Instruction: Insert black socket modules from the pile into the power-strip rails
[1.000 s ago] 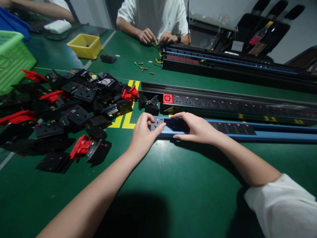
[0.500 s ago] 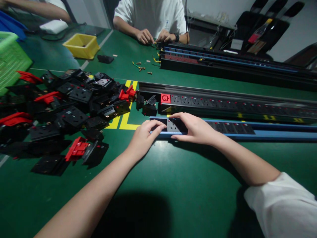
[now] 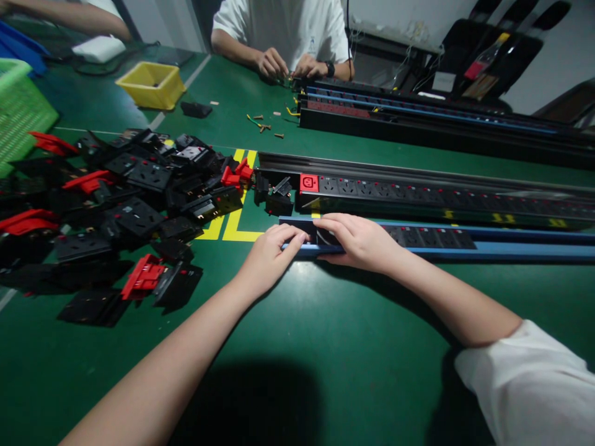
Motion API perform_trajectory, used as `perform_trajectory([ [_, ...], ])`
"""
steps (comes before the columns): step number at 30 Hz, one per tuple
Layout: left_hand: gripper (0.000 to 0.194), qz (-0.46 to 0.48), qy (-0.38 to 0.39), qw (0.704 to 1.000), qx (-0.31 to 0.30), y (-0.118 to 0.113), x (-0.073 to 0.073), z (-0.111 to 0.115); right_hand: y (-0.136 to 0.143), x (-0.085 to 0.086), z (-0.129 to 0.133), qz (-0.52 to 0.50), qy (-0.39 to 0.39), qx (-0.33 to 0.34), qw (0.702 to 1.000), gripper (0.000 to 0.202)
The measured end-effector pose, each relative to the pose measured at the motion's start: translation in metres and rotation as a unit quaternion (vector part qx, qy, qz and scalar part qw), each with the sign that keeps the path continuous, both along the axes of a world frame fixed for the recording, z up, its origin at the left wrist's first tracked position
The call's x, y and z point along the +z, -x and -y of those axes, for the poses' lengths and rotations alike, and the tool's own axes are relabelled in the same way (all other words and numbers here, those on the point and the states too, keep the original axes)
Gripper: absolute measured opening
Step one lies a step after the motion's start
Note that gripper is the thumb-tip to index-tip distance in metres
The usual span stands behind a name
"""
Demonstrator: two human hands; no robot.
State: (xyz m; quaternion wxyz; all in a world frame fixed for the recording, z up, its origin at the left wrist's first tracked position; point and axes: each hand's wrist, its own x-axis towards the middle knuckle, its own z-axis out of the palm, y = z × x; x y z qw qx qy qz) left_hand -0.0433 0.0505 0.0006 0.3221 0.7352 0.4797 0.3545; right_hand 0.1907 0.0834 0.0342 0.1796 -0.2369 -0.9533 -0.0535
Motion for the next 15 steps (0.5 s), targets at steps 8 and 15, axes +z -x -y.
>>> perform_trajectory([
  [8, 0.034, -0.004, 0.010, 1.000, 0.001, 0.0006, 0.0019, 0.0006, -0.0018, 0.0008, 0.0001, -0.009, 0.039, -0.016, 0.999, 0.053],
  [15, 0.035, -0.014, 0.014, 1.000, 0.002, -0.0001, 0.0039, 0.0009, -0.0021, 0.0005, 0.0004, -0.019, 0.023, -0.007, 1.000, 0.049],
])
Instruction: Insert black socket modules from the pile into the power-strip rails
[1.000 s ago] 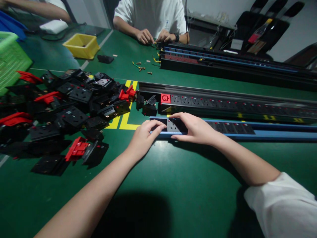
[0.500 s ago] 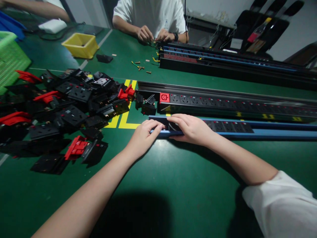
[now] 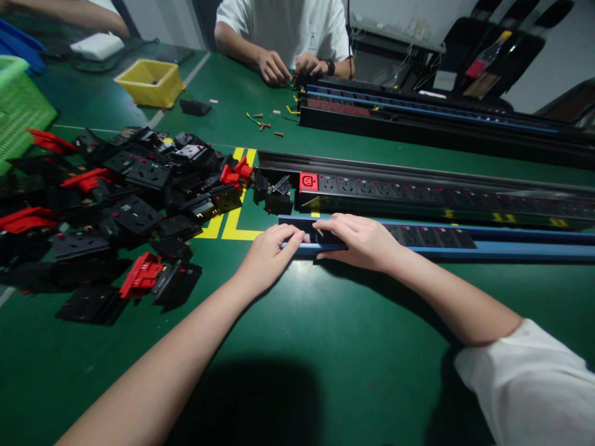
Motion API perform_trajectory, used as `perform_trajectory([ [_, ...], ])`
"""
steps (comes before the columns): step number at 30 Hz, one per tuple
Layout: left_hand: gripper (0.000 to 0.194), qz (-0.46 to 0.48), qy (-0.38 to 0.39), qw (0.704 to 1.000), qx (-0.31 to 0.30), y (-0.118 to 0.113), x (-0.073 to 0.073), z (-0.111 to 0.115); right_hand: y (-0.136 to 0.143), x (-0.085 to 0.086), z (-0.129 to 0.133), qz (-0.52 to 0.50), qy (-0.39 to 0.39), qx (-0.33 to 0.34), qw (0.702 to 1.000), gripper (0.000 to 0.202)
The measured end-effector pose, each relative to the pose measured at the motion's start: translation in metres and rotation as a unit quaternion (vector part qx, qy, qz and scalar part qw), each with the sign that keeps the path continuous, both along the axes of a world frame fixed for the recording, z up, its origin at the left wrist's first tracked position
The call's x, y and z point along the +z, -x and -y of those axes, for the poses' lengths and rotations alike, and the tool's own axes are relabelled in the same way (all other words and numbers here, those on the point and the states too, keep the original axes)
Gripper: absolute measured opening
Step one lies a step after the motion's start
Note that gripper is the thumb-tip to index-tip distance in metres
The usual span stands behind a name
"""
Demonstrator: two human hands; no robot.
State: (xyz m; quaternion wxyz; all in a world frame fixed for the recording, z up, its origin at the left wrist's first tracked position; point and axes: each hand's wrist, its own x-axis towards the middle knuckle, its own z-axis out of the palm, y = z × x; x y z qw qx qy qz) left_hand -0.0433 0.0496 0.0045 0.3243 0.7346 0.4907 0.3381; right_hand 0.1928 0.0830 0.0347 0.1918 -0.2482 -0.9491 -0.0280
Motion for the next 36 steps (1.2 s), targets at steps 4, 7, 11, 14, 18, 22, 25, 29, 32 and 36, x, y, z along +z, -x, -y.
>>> perform_trajectory([
  [4, 0.035, 0.004, 0.004, 1.000, 0.000, 0.000, 0.001, 0.000, 0.001, 0.004, 0.001, 0.009, 0.015, -0.004, 1.000, 0.048],
  [7, 0.033, 0.028, 0.012, 0.999, 0.009, -0.001, 0.002, 0.001, 0.001, 0.005, 0.001, 0.017, 0.015, 0.004, 1.000, 0.048],
  [11, 0.034, 0.139, 0.039, 0.986, 0.080, 0.001, 0.002, -0.001, 0.002, 0.004, 0.000, 0.026, -0.008, 0.021, 0.999, 0.043],
  [14, 0.034, 0.216, 0.055, 0.963, 0.153, 0.003, 0.000, -0.003, 0.001, 0.004, 0.001, 0.041, -0.023, 0.021, 0.999, 0.043],
  [18, 0.033, 0.249, 0.065, 0.947, 0.191, 0.005, -0.003, -0.006, 0.001, 0.004, 0.002, 0.066, -0.046, 0.016, 0.997, 0.042],
  [22, 0.033, 0.257, 0.073, 0.945, 0.187, 0.005, -0.003, -0.007, 0.002, 0.002, 0.003, 0.079, -0.069, 0.000, 0.994, 0.036],
  [25, 0.032, 0.274, 0.076, 0.939, 0.194, 0.005, -0.002, -0.006, 0.003, 0.001, 0.003, 0.089, -0.090, -0.004, 0.992, 0.033],
  [29, 0.032, 0.290, 0.061, 0.929, 0.222, 0.006, -0.004, -0.007, 0.004, -0.001, 0.003, 0.096, -0.106, 0.003, 0.990, 0.029],
  [32, 0.032, 0.311, 0.042, 0.913, 0.260, 0.008, -0.008, -0.010, 0.005, -0.001, 0.003, 0.097, -0.105, 0.007, 0.990, 0.028],
  [36, 0.019, 0.382, 0.073, 0.881, 0.271, 0.012, -0.012, -0.016, 0.006, 0.000, 0.003, 0.095, -0.095, 0.007, 0.991, 0.025],
])
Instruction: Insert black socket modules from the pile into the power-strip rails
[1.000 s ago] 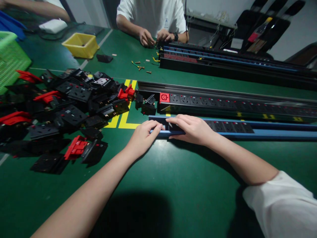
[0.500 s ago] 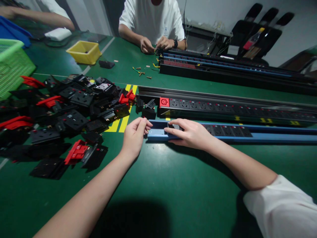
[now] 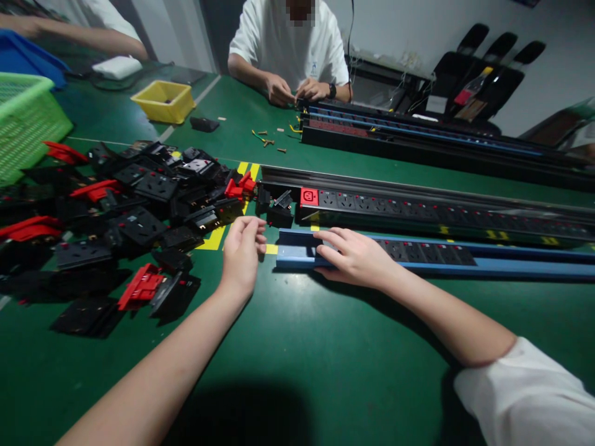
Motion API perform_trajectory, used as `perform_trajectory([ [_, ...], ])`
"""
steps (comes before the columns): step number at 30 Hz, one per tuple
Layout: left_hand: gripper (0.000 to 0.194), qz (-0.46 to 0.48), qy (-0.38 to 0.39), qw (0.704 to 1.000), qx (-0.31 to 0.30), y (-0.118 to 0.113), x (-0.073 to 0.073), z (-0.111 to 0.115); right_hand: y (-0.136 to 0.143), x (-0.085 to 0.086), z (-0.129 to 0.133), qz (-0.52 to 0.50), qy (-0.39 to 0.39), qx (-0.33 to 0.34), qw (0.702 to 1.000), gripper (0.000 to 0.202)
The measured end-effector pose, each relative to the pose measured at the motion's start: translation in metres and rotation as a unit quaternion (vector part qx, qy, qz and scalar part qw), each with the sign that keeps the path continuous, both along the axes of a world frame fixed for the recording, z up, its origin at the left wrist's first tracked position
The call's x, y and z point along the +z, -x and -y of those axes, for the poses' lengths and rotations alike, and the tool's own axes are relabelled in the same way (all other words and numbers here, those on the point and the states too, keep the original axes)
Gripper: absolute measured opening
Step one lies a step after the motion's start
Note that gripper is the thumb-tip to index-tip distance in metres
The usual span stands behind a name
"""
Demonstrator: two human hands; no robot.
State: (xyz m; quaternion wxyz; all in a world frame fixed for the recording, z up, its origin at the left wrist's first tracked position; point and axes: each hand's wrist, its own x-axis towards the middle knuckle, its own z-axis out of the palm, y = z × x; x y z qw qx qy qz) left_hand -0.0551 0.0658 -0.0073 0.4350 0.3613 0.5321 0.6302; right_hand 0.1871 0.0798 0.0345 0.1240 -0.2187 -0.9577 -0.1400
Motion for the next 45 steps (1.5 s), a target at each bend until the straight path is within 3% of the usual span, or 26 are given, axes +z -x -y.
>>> perform_trajectory([
  [3, 0.024, 0.026, 0.032, 0.999, -0.027, 0.0029, 0.0000, -0.0043, -0.0001, 0.0012, 0.0004, -0.004, 0.004, 0.000, 1.000, 0.024],
  [8, 0.034, -0.033, 0.062, 0.996, -0.048, 0.0023, 0.0033, -0.0046, -0.0005, 0.0006, 0.0001, -0.019, 0.017, 0.007, 1.000, 0.023],
  [19, 0.039, -0.060, 0.053, 0.993, -0.091, 0.0017, 0.0071, -0.0017, 0.0001, -0.0022, -0.0002, 0.003, 0.004, -0.001, 1.000, 0.031],
  [25, 0.046, -0.056, 0.056, 0.993, -0.091, 0.0016, 0.0034, -0.0018, -0.0005, -0.0038, 0.0000, -0.006, 0.014, 0.001, 1.000, 0.027],
  [38, 0.037, -0.100, 0.047, 0.990, -0.090, 0.0010, -0.0004, 0.0001, 0.0005, -0.0020, 0.0002, 0.009, -0.030, 0.006, 0.999, 0.032],
  [45, 0.034, -0.078, 0.046, 0.995, -0.041, 0.0004, 0.0009, 0.0012, -0.0011, -0.0031, -0.0001, 0.007, -0.020, 0.005, 1.000, 0.030],
])
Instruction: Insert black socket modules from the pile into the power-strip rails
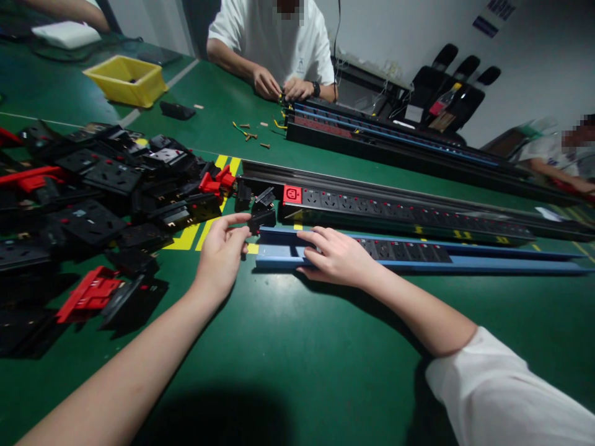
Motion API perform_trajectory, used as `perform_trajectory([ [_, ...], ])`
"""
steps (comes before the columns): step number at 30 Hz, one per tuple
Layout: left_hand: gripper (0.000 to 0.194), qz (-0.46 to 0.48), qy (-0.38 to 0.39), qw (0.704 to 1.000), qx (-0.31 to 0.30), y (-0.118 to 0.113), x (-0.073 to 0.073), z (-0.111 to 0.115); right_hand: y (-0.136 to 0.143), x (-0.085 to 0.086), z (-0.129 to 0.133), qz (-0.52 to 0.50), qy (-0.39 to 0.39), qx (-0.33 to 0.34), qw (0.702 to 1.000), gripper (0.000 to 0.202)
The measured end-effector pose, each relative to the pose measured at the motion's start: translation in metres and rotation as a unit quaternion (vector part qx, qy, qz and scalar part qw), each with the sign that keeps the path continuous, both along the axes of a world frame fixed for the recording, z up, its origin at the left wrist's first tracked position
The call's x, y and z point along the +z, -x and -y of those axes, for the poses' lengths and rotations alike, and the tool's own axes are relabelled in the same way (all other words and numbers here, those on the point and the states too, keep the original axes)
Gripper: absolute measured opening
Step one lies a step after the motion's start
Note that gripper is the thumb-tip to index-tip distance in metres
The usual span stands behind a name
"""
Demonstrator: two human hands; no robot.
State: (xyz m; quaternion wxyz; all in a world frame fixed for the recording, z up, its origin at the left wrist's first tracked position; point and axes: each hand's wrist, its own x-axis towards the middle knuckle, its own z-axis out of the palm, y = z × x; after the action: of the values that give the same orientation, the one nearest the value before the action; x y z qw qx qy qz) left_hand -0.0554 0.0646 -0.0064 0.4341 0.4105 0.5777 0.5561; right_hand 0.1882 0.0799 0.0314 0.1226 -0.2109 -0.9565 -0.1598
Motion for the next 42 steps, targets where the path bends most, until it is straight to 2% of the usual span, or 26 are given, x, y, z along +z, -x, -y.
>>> perform_trajectory([
  [4, 0.040, -0.044, -0.019, 0.999, 0.019, -0.0003, -0.0018, 0.0009, 0.0000, -0.0008, -0.0003, 0.001, 0.002, -0.001, 1.000, 0.030],
  [7, 0.042, -0.111, -0.023, 0.994, -0.003, -0.0008, -0.0014, 0.0016, 0.0001, -0.0009, -0.0002, 0.003, -0.001, -0.001, 1.000, 0.031],
  [11, 0.032, -0.198, -0.011, 0.979, -0.042, -0.0023, 0.0003, 0.0013, 0.0006, -0.0001, 0.0002, 0.002, -0.004, -0.001, 1.000, 0.030],
  [15, 0.018, -0.247, -0.011, 0.968, -0.044, -0.0036, -0.0005, -0.0002, 0.0015, 0.0005, 0.0005, -0.002, -0.009, -0.001, 1.000, 0.032],
  [25, 0.012, -0.306, -0.063, 0.949, -0.040, -0.0041, -0.0052, 0.0003, 0.0019, 0.0004, 0.0010, -0.007, -0.012, -0.001, 1.000, 0.030],
  [33, 0.019, -0.310, -0.047, 0.948, -0.063, -0.0028, -0.0020, 0.0020, 0.0018, -0.0001, 0.0008, -0.004, -0.007, 0.000, 1.000, 0.030],
  [42, 0.013, -0.305, -0.044, 0.949, -0.071, -0.0022, -0.0040, 0.0024, 0.0021, 0.0011, 0.0011, -0.005, -0.026, 0.005, 1.000, 0.031],
])
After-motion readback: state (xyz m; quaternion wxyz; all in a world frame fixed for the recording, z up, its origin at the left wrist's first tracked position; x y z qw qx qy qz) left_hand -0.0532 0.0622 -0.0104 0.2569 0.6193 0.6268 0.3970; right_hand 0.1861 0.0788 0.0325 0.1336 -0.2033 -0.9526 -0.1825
